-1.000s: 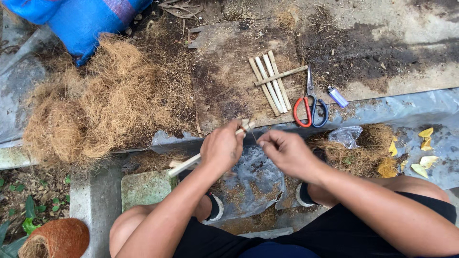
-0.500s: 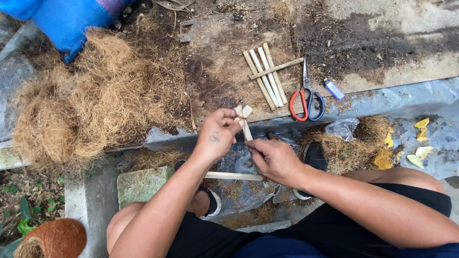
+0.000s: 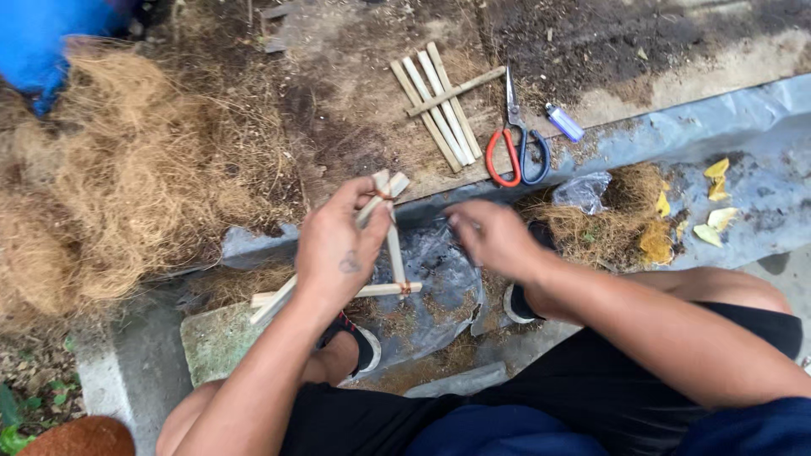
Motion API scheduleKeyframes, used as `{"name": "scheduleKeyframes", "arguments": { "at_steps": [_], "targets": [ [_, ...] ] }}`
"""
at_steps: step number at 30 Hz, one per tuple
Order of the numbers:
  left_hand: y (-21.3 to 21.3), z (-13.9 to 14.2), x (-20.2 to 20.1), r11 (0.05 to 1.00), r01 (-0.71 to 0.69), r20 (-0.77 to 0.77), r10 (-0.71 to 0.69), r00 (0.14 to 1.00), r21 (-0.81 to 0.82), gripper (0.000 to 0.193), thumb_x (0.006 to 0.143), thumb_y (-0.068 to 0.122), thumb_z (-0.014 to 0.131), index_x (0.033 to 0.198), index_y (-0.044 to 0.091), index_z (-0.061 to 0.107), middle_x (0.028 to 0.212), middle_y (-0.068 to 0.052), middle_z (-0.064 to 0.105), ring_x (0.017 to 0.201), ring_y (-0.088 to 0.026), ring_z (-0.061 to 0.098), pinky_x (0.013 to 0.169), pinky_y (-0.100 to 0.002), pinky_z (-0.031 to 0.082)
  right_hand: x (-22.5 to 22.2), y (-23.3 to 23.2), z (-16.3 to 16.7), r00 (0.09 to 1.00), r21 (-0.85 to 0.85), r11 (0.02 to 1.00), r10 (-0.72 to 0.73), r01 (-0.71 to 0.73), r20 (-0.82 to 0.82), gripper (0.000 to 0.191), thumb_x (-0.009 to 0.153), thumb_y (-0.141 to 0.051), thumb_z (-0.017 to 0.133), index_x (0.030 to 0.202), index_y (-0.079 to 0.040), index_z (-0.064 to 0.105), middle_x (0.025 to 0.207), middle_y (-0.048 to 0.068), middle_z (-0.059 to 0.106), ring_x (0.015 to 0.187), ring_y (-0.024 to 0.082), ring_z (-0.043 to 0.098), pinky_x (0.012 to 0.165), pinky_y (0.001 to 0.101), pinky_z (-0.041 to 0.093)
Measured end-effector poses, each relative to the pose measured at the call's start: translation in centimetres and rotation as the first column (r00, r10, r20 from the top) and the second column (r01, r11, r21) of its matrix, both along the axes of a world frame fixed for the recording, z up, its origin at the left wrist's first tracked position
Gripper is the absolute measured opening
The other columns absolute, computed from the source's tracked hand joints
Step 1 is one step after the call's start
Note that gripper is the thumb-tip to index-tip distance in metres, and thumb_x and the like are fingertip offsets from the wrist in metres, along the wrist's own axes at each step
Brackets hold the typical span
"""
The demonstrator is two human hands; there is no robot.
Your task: The person sits on outdoor steps assembling a small tripod stand from wooden dowels. They align the legs, tie the joints with twine from a spool, cut the twine with scissors, and use a lighter to seal the twine ends while continuing to bind the joints.
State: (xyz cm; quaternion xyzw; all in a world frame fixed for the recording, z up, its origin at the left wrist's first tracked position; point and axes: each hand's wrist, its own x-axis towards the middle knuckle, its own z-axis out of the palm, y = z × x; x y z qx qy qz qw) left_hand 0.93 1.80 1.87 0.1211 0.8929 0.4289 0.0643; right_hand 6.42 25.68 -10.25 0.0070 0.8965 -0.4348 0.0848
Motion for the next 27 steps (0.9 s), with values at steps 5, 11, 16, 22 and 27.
{"name": "scheduleKeyframes", "arguments": {
  "at_steps": [5,11,16,22,27],
  "targets": [
    [-1.1,2.0,0.7,0.997,-0.071,0.059,0.073,0.996,-0.039,0.032,0.089,0.022,0.07,0.12,0.013,0.071,0.097,-0.01,0.079,0.078,-0.022,0.078,0.069,-0.035,0.059,-3.1,2.7,-8.8,0.892,0.32,0.946,-0.194,0.059,0.408,0.038,0.098,-0.037,0.06,0.11,-0.005,0.076,0.103,0.024,0.074,0.094,0.042,0.07,0.082,0.0503,0.056],
    [-1.2,0.9,1.4,0.987,-0.143,0.181,0.127,0.975,0.077,0.028,0.088,0.018,0.072,0.115,0.011,0.073,0.09,-0.005,0.08,0.074,-0.011,0.074,0.066,-0.028,0.058,0.1,-0.8,-15.1,0.805,0.392,0.904,-0.358,0.171,0.473,0.06,0.091,-0.054,0.063,0.126,-0.005,0.062,0.118,0.028,0.069,0.116,0.044,0.064,0.098,0.0524,0.051],
    [-2.6,-1.4,-1.1,0.959,-0.218,0.121,0.199,0.973,0.181,0.025,0.091,0.015,0.072,0.114,0.006,0.07,0.093,-0.004,0.078,0.086,-0.009,0.072,0.078,-0.026,0.055,0.1,-0.9,-15.2,0.801,0.459,0.888,-0.252,-0.032,0.543,0.069,0.085,-0.051,0.072,0.134,-0.004,0.056,0.126,0.023,0.069,0.118,0.038,0.067,0.101,0.048,0.052],
    [-4.4,-2.1,-5.0,0.917,-0.334,-0.019,0.346,0.938,0.218,0.03,0.093,0.022,0.069,0.12,0.006,0.067,0.092,-0.004,0.076,0.08,-0.011,0.072,0.073,-0.028,0.057,-3.4,-0.8,-7.2,0.861,0.313,0.946,-0.088,-0.085,0.501,0.069,0.079,-0.044,0.077,0.137,-0.01,0.06,0.124,0.018,0.072,0.113,0.033,0.071,0.101,0.0413,0.054],
    [-3.9,-2.1,-5.9,0.92,-0.336,-0.04,0.351,0.936,0.201,0.035,0.092,0.025,0.067,0.123,0.009,0.067,0.093,-0.004,0.077,0.074,-0.015,0.073,0.069,-0.031,0.057,-4.8,3.2,8.2,0.944,0.121,0.992,-0.058,0.02,0.323,0.046,0.085,-0.037,0.073,0.117,-0.004,0.073,0.097,0.014,0.076,0.087,0.025,0.076,0.08,0.038,0.06]
  ]
}}
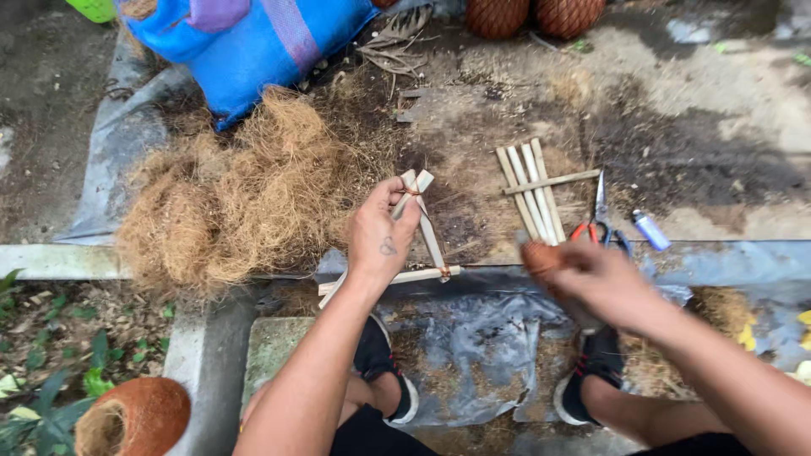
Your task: The person sits on outdoor steps assembling a small tripod stand from wooden dowels. They align the legs, tie the joints with twine from a spool, cut the twine with scissors, and use a lighter to seal the twine ends while continuing to bind the joints.
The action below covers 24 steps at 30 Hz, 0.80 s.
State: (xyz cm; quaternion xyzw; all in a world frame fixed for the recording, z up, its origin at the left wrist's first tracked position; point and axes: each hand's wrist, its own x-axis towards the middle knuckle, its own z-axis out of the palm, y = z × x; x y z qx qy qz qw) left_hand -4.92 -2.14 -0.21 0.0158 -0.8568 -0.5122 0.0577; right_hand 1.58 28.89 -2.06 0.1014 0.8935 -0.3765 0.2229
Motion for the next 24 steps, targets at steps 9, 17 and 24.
{"name": "scheduleKeyframes", "arguments": {
  "at_steps": [9,17,24],
  "targets": [
    [4.7,-1.7,0.4,0.986,0.162,0.172,-0.153,0.973,-0.038,0.03,0.09,0.023,0.066,0.118,0.014,0.07,0.09,-0.002,0.077,0.074,-0.016,0.073,0.069,-0.034,0.056,4.8,1.8,16.4,0.971,-0.985,-0.142,-0.229,-0.095,-0.061,0.049,0.086,-0.024,0.067,0.126,0.004,0.062,0.097,0.018,0.07,0.083,0.026,0.068,0.072,0.0398,0.057],
    [6.9,-0.1,-1.4,0.978,0.183,0.224,-0.2,0.954,0.096,0.025,0.095,0.023,0.062,0.116,0.014,0.071,0.093,0.002,0.075,0.071,-0.015,0.064,0.062,-0.034,0.05,8.2,-6.0,11.1,0.964,-0.965,-0.04,0.076,0.258,0.254,0.053,0.091,-0.022,0.066,0.129,0.013,0.053,0.105,0.023,0.066,0.086,0.028,0.069,0.074,0.0422,0.059],
    [6.0,0.8,-1.5,0.909,0.207,-0.013,-0.217,0.976,0.363,0.029,0.094,0.015,0.065,0.122,0.004,0.065,0.092,-0.002,0.073,0.078,-0.01,0.066,0.071,-0.027,0.054,7.9,-6.9,5.4,0.982,-0.977,0.103,0.018,0.186,0.189,0.046,0.093,-0.02,0.065,0.129,0.008,0.055,0.104,0.015,0.066,0.087,0.018,0.066,0.078,0.0318,0.055]
  ]
}}
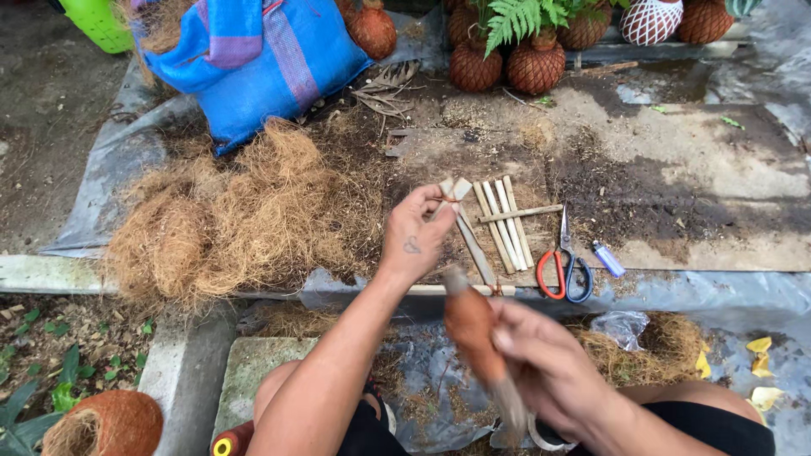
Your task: The person sits on outdoor steps assembling a small tripod stand from wooden dowels. They align the legs, tie the joints with twine from a spool, cut the twine with scissors, and use a lighter to seal the twine ends while continuing to bind the joints.
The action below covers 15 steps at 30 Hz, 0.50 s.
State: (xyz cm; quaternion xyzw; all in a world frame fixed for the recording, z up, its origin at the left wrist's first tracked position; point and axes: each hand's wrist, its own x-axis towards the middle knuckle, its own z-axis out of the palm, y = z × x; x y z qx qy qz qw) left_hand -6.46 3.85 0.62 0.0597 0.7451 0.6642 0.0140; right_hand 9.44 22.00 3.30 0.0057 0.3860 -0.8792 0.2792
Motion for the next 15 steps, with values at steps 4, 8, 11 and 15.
{"name": "scheduleKeyframes", "arguments": {
  "at_steps": [4,8,11,15],
  "targets": [
    [-0.6,0.6,0.5,0.995,0.008,-0.022,-0.006,1.0,0.104,0.029,0.095,0.014,0.067,0.122,0.003,0.065,0.094,-0.004,0.071,0.08,-0.011,0.064,0.07,-0.027,0.053,-3.6,-0.3,-4.0,0.981,0.422,0.886,-0.176,0.194,-0.08,0.033,0.094,-0.013,0.064,0.122,0.004,0.057,0.102,0.011,0.068,0.086,0.013,0.066,0.076,0.0284,0.055],
    [0.0,0.7,2.9,0.991,-0.01,-0.079,-0.001,0.997,-0.135,0.032,0.095,0.022,0.067,0.123,0.008,0.068,0.099,-0.005,0.075,0.086,-0.014,0.069,0.075,-0.029,0.056,-4.4,-0.8,-6.4,0.959,0.488,0.825,-0.252,0.283,-0.13,0.034,0.094,-0.01,0.068,0.122,0.004,0.054,0.091,0.013,0.071,0.075,0.013,0.066,0.066,0.027,0.052],
    [0.9,0.5,4.6,0.953,-0.075,-0.222,0.009,0.975,-0.292,0.037,0.095,0.027,0.068,0.127,0.009,0.067,0.104,-0.011,0.071,0.091,-0.021,0.072,0.077,-0.036,0.058,-4.8,-1.6,-6.7,0.874,0.533,0.693,-0.399,0.485,-0.277,0.044,0.092,-0.008,0.07,0.125,0.005,0.043,0.09,0.011,0.074,0.077,0.011,0.069,0.065,0.0256,0.055],
    [1.1,-0.4,5.5,0.959,-0.13,-0.443,0.006,0.897,-0.251,0.04,0.097,0.028,0.067,0.128,0.002,0.064,0.124,-0.022,0.064,0.099,-0.027,0.073,0.089,-0.042,0.059,-5.2,-2.2,-6.0,0.859,0.559,0.656,-0.432,0.507,-0.274,0.062,0.092,-0.006,0.069,0.137,0.004,0.027,0.086,0.015,0.074,0.073,0.014,0.068,0.062,0.027,0.053]
  ]
}}
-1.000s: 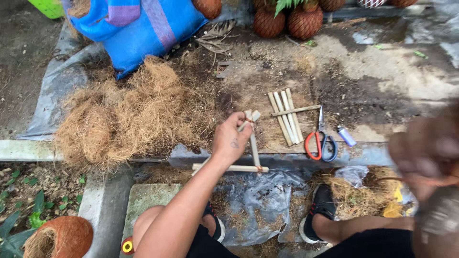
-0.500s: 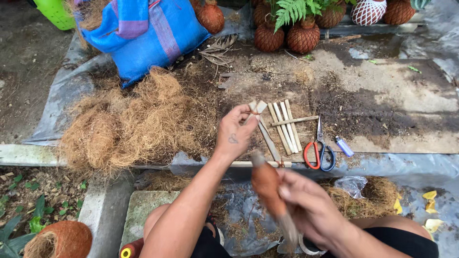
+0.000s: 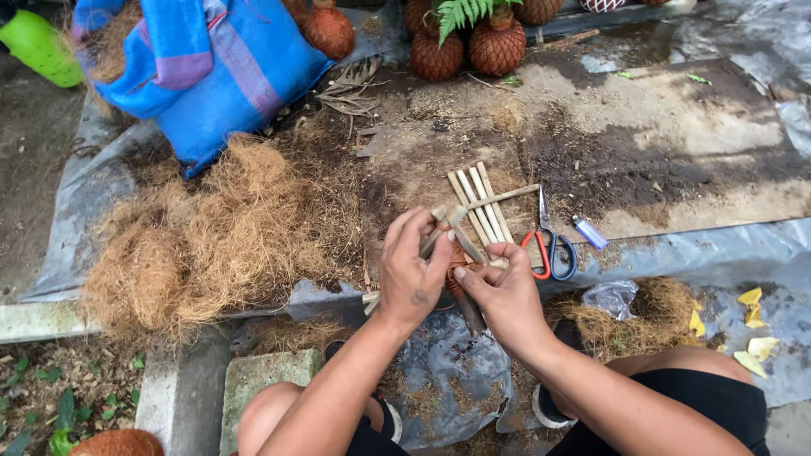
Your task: The person sits on outdoor steps assembling a small tripod stand from wooden dowels. They align the legs, tie the joints with twine from a spool, cut the twine with scissors, and use a lighter to seal the twine ends while continuing to bind the joints.
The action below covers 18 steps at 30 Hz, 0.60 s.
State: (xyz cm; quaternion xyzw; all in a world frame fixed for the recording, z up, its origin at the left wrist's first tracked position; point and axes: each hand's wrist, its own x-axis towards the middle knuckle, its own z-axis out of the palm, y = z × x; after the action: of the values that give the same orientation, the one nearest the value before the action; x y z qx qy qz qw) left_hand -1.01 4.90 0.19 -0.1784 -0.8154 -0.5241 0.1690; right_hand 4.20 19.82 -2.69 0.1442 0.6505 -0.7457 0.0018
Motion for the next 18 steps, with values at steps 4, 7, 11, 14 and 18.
{"name": "scheduleKeyframes", "arguments": {
  "at_steps": [4,7,11,14,18],
  "targets": [
    [-0.3,-1.4,0.1,0.99,-0.006,-0.288,-0.036,0.957,-0.143,0.036,0.102,0.027,0.067,0.128,0.003,0.063,0.123,-0.014,0.068,0.128,-0.036,0.068,0.102,-0.045,0.059,-0.1,-0.1,0.5,0.996,-0.005,0.998,0.067,-0.067,0.064,0.071,0.093,-0.005,0.064,0.15,0.0,0.021,0.085,0.017,0.073,0.069,0.016,0.068,0.06,0.0282,0.053],
    [-0.3,-2.2,-0.1,0.993,0.017,-0.374,-0.06,0.925,-0.117,0.041,0.102,0.024,0.067,0.133,0.001,0.056,0.129,-0.021,0.064,0.119,-0.035,0.068,0.099,-0.045,0.06,-0.3,-0.1,0.4,0.992,-0.05,0.996,0.075,-0.071,0.098,0.077,0.093,-0.001,0.059,0.155,-0.004,0.013,0.092,0.018,0.072,0.075,0.018,0.07,0.063,0.0295,0.056],
    [0.1,-2.5,0.9,0.982,0.108,-0.319,-0.152,0.935,-0.154,0.038,0.099,0.02,0.07,0.132,0.005,0.058,0.118,-0.015,0.067,0.109,-0.031,0.069,0.09,-0.041,0.059,-0.6,-0.2,0.2,0.999,-0.206,0.977,-0.044,0.049,0.026,0.081,0.095,0.003,0.053,0.161,-0.009,0.007,0.099,0.016,0.071,0.084,0.018,0.067,0.07,0.0299,0.055],
    [0.5,-2.4,1.9,0.984,0.155,-0.349,-0.177,0.92,-0.088,0.038,0.099,0.017,0.068,0.133,0.004,0.056,0.122,-0.016,0.066,0.114,-0.033,0.067,0.098,-0.044,0.057,-0.7,0.2,0.1,0.998,-0.387,0.92,-0.053,0.055,0.015,0.079,0.093,0.002,0.05,0.159,-0.014,0.009,0.104,0.009,0.072,0.086,0.017,0.067,0.074,0.0338,0.057],
    [0.3,-2.1,2.0,0.981,0.187,-0.347,-0.193,0.918,-0.051,0.038,0.101,0.016,0.066,0.133,0.002,0.053,0.125,-0.018,0.066,0.117,-0.036,0.068,0.101,-0.044,0.057,-1.0,2.1,0.5,0.98,-0.682,0.713,0.2,-0.161,-0.022,0.056,0.093,-0.005,0.056,0.146,-0.009,0.038,0.107,0.006,0.069,0.095,0.017,0.071,0.087,0.0394,0.059]
  ]
}}
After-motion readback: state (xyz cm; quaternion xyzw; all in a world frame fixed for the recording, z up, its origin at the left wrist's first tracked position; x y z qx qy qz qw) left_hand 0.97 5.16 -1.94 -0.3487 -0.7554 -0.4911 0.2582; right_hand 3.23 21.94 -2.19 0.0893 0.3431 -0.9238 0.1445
